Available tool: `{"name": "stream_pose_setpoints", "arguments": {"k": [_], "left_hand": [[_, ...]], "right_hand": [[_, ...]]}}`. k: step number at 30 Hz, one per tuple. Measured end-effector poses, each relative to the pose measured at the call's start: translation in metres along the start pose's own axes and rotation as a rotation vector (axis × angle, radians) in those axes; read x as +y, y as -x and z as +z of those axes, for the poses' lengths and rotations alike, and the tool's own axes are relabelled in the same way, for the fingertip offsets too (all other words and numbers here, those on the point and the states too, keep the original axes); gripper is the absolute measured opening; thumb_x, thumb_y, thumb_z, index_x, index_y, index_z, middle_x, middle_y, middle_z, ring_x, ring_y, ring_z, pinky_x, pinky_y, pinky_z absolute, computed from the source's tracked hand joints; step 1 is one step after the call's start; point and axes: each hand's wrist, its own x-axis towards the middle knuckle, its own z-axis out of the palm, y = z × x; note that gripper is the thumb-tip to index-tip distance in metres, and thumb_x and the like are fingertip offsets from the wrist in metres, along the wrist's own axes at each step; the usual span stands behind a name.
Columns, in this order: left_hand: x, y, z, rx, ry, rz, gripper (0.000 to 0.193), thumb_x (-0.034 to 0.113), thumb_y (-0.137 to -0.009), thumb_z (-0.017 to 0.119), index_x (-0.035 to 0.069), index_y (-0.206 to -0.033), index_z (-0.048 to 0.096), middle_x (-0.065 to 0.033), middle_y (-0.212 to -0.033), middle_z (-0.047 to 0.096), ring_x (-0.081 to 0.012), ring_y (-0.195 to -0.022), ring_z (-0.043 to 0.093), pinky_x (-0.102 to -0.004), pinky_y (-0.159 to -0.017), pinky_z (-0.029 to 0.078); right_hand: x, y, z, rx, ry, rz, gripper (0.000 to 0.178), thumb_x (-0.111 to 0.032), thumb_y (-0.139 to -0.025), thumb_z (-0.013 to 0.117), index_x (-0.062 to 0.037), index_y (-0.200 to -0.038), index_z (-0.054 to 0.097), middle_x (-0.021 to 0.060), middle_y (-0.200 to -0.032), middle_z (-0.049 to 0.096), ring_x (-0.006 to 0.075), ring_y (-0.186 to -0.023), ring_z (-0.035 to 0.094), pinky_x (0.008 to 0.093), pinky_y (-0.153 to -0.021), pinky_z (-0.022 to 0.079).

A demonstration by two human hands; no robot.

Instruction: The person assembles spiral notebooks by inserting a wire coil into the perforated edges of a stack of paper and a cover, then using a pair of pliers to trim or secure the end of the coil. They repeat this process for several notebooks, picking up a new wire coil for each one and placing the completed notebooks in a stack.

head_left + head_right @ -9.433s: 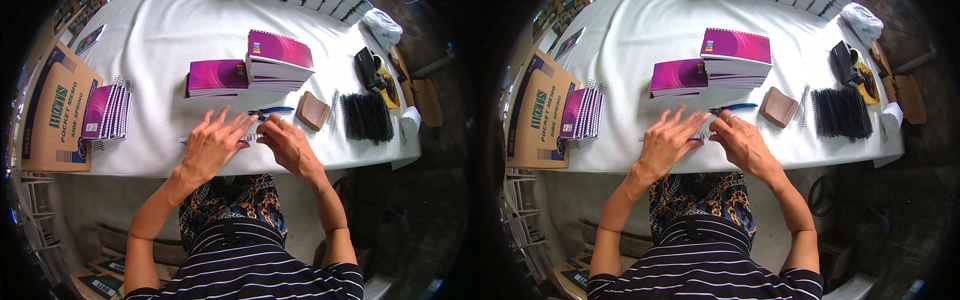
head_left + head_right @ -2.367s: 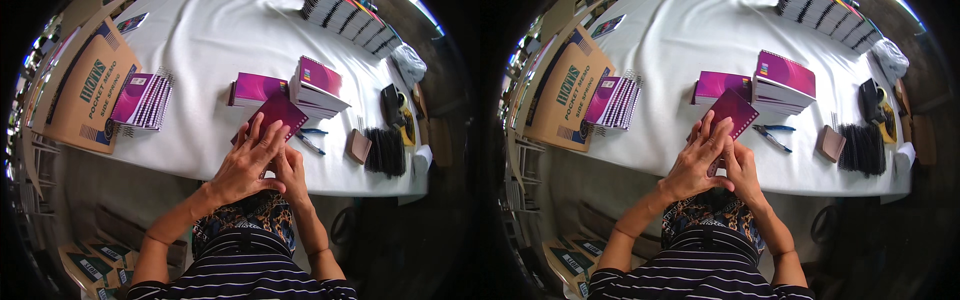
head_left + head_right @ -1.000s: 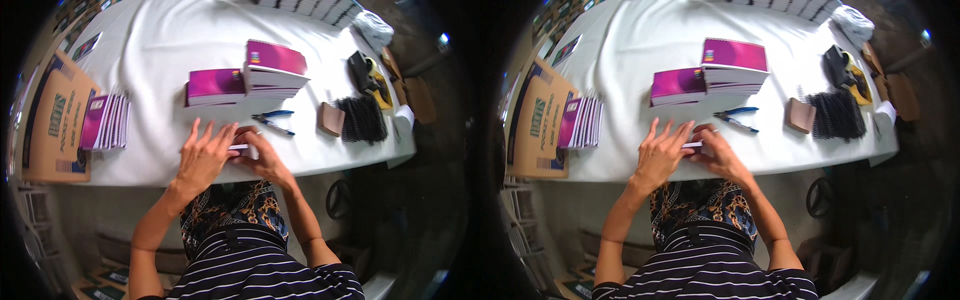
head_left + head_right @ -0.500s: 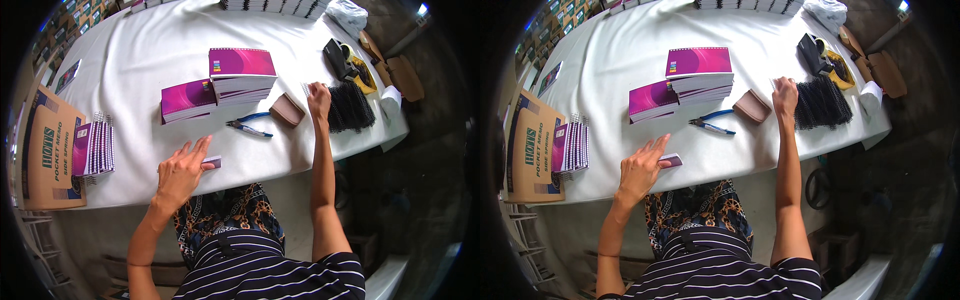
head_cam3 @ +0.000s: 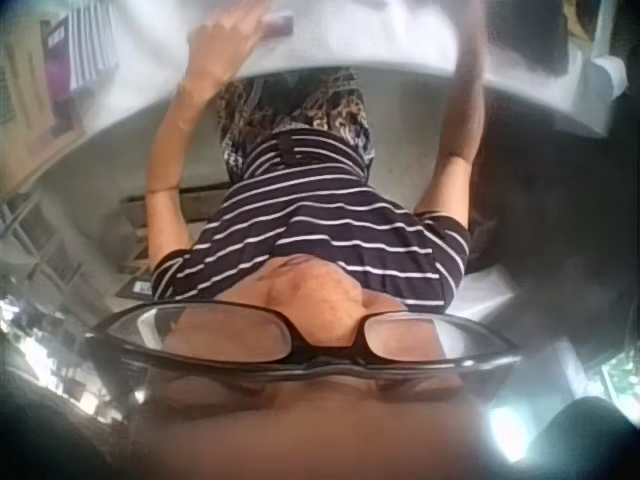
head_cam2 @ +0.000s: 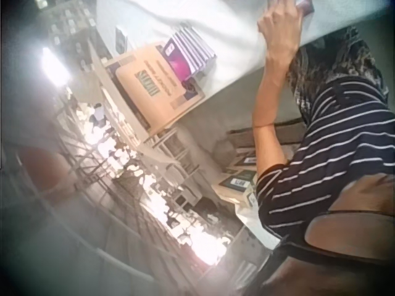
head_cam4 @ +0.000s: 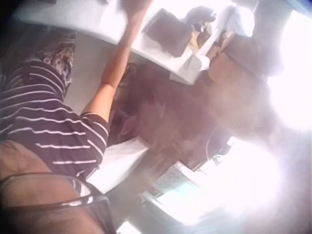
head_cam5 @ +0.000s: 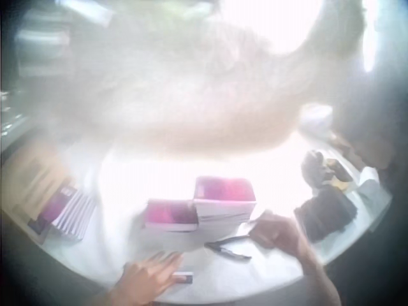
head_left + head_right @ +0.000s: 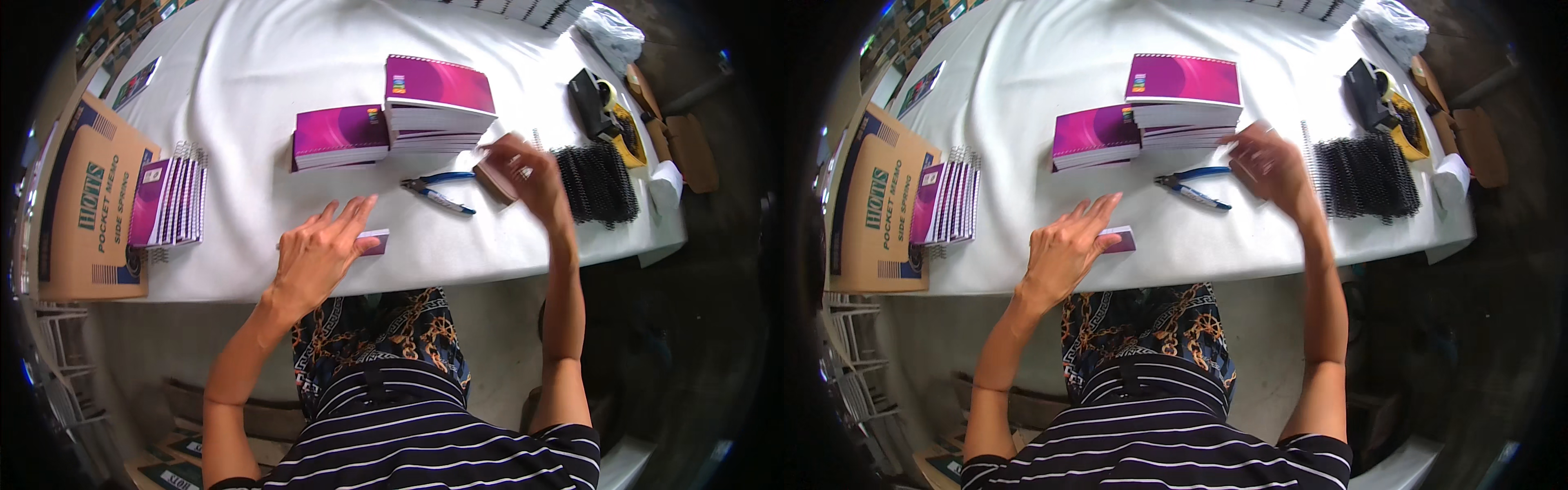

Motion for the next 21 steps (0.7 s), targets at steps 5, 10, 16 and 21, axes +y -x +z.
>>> {"name": "stream_pose_setpoints", "arguments": {"k": [5, 10, 16, 21], "left_hand": [[0.004, -0.005, 0.001, -0.016, -0.002, 0.018, 0.061, 0.035, -0.090, 0.064, 0.014, -0.144, 0.047, -0.0078, -0.129, 0.064, -0.0303, -0.110, 0.065, -0.0383, -0.081, 0.057], [0.003, -0.005, 0.000, -0.012, -0.068, 0.050, 0.061, 0.036, -0.091, 0.062, 0.014, -0.145, 0.046, -0.0082, -0.129, 0.063, -0.0305, -0.112, 0.064, -0.0462, -0.095, 0.051], [0.002, -0.004, -0.002, -0.038, -0.134, 0.068, 0.063, 0.036, -0.091, 0.062, 0.015, -0.147, 0.044, -0.0073, -0.130, 0.063, -0.0334, -0.117, 0.061, -0.0538, -0.101, 0.045], [0.006, -0.006, -0.007, -0.027, -0.034, 0.055, 0.062, 0.036, -0.091, 0.063, 0.018, -0.148, 0.044, -0.0074, -0.127, 0.065, -0.0340, -0.110, 0.064, -0.0458, -0.090, 0.054]], "right_hand": [[-0.064, 0.028, 0.075, -0.095, -0.301, 0.138, 0.022, -0.001, -0.081, 0.076, -0.0080, -0.101, 0.074, 0.0032, -0.086, 0.063, 0.0152, -0.076, 0.061, 0.0315, -0.067, 0.049], [-0.052, 0.025, 0.078, -0.235, -0.432, 0.150, 0.016, -0.008, -0.085, 0.074, -0.0069, -0.100, 0.074, 0.0052, -0.082, 0.063, 0.0168, -0.073, 0.058, 0.0329, -0.066, 0.047], [-0.063, 0.021, 0.070, -0.405, -0.300, 0.204, 0.017, -0.013, -0.090, 0.068, -0.0030, -0.104, 0.069, 0.0108, -0.083, 0.066, 0.0248, -0.075, 0.062, 0.0370, -0.069, 0.049], [-0.074, 0.027, 0.076, -0.296, 0.052, 0.048, 0.015, -0.010, -0.089, 0.067, -0.0030, -0.098, 0.057, 0.0114, -0.097, 0.058, 0.0323, -0.088, 0.062, 0.0429, -0.073, 0.050]]}}
